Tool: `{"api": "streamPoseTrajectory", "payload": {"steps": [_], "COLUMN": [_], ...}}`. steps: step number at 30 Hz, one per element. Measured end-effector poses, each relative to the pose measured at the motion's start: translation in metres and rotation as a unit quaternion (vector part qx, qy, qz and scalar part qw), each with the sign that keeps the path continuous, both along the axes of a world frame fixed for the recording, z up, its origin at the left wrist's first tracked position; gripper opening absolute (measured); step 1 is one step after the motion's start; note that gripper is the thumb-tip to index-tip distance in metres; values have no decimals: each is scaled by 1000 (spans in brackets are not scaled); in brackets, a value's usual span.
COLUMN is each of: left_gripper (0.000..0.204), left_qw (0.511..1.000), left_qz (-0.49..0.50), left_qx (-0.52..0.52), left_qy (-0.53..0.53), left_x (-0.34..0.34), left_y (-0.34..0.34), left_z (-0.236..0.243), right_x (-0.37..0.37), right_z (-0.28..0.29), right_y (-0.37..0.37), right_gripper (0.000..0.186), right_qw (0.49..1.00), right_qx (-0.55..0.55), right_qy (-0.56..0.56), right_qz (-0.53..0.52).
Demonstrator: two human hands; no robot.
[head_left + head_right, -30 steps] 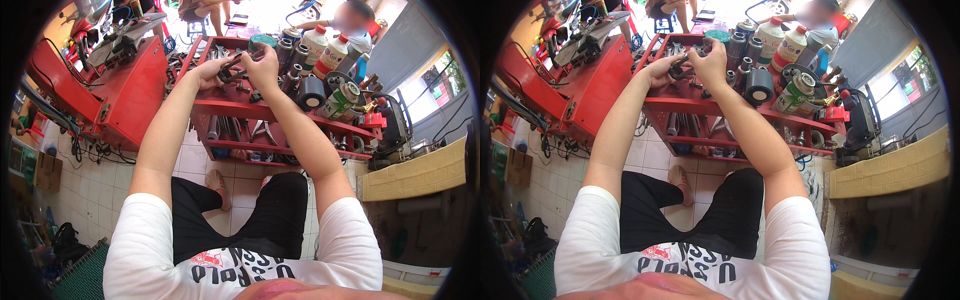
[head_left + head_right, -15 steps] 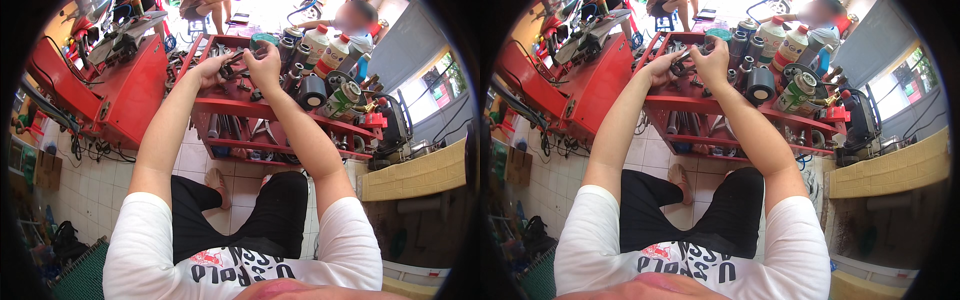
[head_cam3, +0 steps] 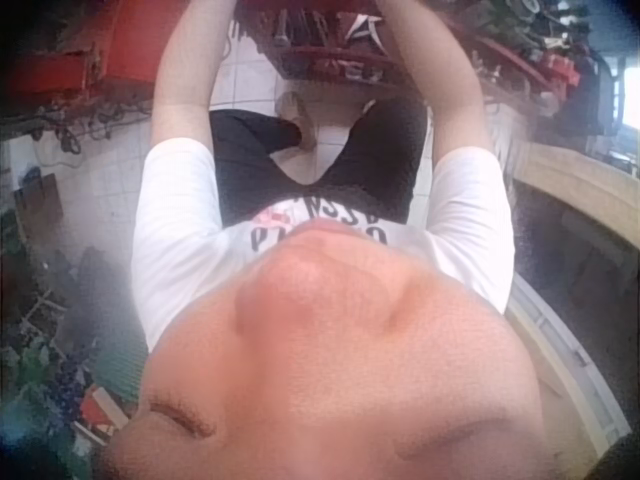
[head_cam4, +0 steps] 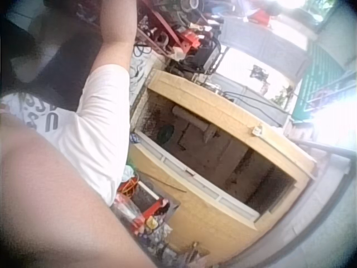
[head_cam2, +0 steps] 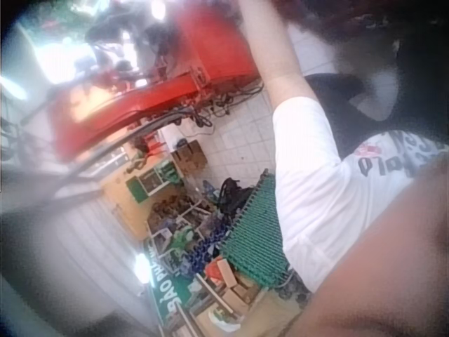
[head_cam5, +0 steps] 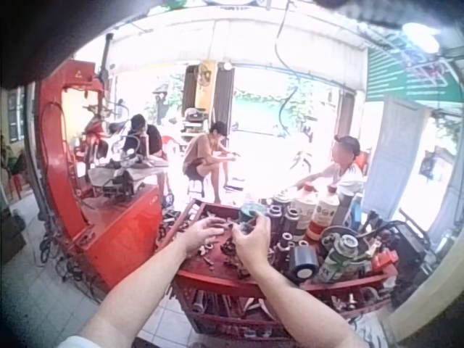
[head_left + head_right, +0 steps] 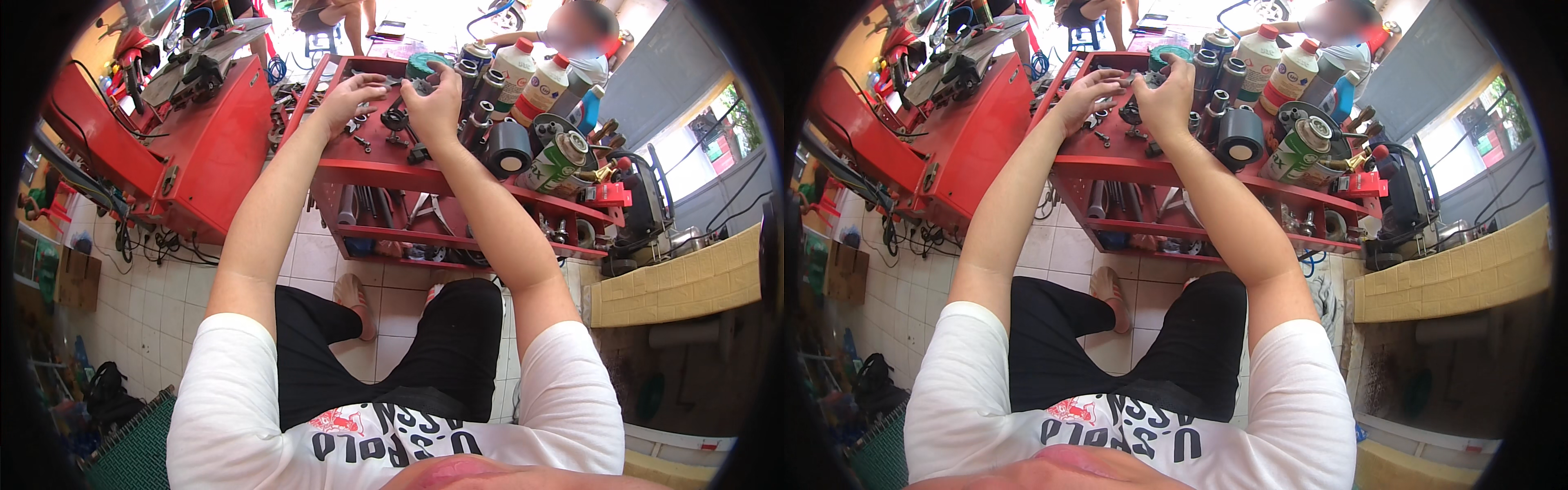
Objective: The person sits cross-legged on the floor and uses a wrench to loosen and remove bolts from a small mechanical assembly. They disassemble the part into smaller components, place them on a red tool cart, and continue to manipulate the pieces with their hands.
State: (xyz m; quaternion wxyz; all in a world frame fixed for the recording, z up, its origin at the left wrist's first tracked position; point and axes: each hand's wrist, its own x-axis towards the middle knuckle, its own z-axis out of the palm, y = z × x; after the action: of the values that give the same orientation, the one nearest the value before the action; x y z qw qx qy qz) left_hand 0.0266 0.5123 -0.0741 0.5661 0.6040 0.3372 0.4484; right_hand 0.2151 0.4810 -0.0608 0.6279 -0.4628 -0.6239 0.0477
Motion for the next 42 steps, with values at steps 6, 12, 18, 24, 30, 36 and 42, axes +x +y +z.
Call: {"api": "streamPoseTrajectory", "payload": {"steps": [6,12,18,24,30,36,42], "left_gripper": [81,70,60,47,38,22,24], "left_qw": [978,906,946,934,946,923,873], "left_qz": [-4,80,104,128,115,33,-40], "left_qx": [166,276,245,289,254,278,269], "left_qy": [130,310,186,169,162,263,404], "left_x": [3,18,16,6,10,4,14], "left_y": [-7,-16,-17,2,-2,-3,-23], "left_z": [-7,2,0,-12,-11,-15,5], "right_x": [-11,-7,0,-3,-3,-3,1], "right_z": [6,0,-7,-8,-3,-1,-7], "right_y": [-7,-6,1,1,-2,-2,7], "right_gripper": [57,61,60,56,54,53,56], "right_qw": [999,998,999,999,997,997,998], "right_qx": [-21,-38,-45,-48,-59,-68,-35], "right_qy": [-1,3,-17,-21,-36,-25,-49], "right_qz": [50,42,-1,-12,-28,-24,0]}}
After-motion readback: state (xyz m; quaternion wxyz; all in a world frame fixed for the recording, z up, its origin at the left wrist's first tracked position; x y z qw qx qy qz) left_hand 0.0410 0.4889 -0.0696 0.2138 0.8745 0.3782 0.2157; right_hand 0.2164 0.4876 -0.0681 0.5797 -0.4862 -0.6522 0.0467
